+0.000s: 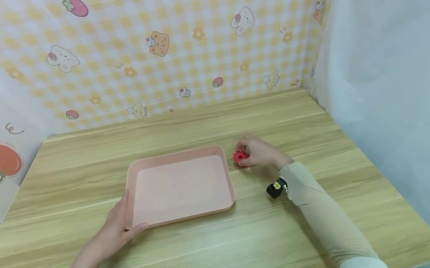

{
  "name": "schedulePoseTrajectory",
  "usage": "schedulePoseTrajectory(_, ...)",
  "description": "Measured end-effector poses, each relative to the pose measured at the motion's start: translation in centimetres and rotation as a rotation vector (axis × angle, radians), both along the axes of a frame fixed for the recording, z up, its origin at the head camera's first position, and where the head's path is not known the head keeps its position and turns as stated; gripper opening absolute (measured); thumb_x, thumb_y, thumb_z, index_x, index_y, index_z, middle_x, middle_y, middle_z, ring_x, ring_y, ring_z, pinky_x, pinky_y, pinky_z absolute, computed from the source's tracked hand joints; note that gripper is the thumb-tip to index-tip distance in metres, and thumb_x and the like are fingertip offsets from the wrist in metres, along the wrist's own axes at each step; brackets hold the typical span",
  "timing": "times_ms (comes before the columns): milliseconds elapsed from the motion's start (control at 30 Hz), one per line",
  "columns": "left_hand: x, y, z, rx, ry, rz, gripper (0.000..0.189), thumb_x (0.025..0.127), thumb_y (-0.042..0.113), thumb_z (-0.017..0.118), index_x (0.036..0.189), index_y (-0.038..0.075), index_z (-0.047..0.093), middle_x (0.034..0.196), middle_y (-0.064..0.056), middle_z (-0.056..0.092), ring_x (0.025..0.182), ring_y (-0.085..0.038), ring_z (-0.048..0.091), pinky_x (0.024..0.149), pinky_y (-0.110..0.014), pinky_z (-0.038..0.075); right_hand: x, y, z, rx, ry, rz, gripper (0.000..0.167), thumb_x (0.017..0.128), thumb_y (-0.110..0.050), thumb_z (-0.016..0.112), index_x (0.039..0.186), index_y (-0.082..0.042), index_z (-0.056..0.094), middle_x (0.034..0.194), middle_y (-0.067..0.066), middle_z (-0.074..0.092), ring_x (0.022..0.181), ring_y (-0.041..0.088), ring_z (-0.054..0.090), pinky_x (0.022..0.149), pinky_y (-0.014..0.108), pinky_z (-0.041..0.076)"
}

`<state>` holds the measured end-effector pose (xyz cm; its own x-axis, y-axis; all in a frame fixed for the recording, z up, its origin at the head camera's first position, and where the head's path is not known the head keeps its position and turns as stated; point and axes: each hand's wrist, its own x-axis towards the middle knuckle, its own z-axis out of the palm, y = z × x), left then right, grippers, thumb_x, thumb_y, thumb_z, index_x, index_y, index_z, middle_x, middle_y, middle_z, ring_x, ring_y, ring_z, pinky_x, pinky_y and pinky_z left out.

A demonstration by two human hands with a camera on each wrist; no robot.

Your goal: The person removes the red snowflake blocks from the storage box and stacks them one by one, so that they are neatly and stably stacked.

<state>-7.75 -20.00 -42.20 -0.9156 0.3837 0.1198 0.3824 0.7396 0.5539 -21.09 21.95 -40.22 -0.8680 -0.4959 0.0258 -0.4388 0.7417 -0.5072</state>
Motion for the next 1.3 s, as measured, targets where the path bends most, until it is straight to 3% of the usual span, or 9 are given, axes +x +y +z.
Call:
schedulePoseTrajectory(333,0.1,-0.3,-0.1,0.002,-0.015,0.008,0.103,0.083,0.028,0.074,0.146,-0.015,0.005,0.144,-0.042,0.024,0.132,-0.055,0.028,0.105,-0.065,0.022,0.4,0.1,-0.4,0.017,-0.030,-0.037,0.034,0.075,-0.013,0.078,0.105,-0.005,0.064,0.095,0.005,0.057,0.088,0.021,0.051,0.079,0.034,0.042)
schedulePoseTrajectory(633,0.0,-0.3,-0.2,0.002,-0.039,0.013,0.103,0.084,0.029,0.073,0.146,-0.014,0.003,0.144,-0.043,0.023,0.132,-0.055,0.026,0.106,-0.066,0.021,0.5,0.5,-0.3,0.006,-0.038,-0.039,0.049,0.076,-0.016,0.077,0.120,-0.001,0.061,0.100,0.008,0.058,0.094,0.024,0.053,0.085,0.042,0.045)
schedulePoseTrajectory(867,-0.3,-0.5,-0.2,0.018,-0.048,0.014,0.106,0.084,0.031,0.073,0.147,-0.011,0.000,0.148,-0.039,0.014,0.133,-0.055,0.020,0.105,-0.068,0.022,1.1,1.1,0.5,-0.055,-0.046,-0.060,0.045,0.085,-0.017,0.068,0.125,0.001,0.057,0.114,0.016,0.059,0.106,0.032,0.054,0.091,0.051,0.046)
schedulePoseTrajectory(1100,-0.4,-0.8,0.1,-0.004,-0.059,0.024,0.109,0.083,0.035,0.073,0.146,-0.013,-0.002,0.149,-0.041,0.008,0.134,-0.057,0.015,0.105,-0.069,0.020,2.7,1.5,0.3,0.026,0.051,-0.125,0.057,0.090,-0.026,0.064,0.137,0.003,0.046,0.142,0.026,0.043,0.133,0.044,0.036,0.111,0.059,0.026)
schedulePoseTrajectory(1300,-0.2,-0.9,0.3,-0.002,-0.078,0.040,0.116,0.081,0.035,0.075,0.147,-0.011,-0.009,0.148,-0.042,0.006,0.134,-0.059,0.013,0.104,-0.071,0.020,4.0,1.7,-0.1,0.110,0.138,-0.154,0.068,0.087,-0.031,0.068,0.142,-0.002,0.042,0.149,0.025,0.034,0.139,0.046,0.026,0.111,0.066,0.014)
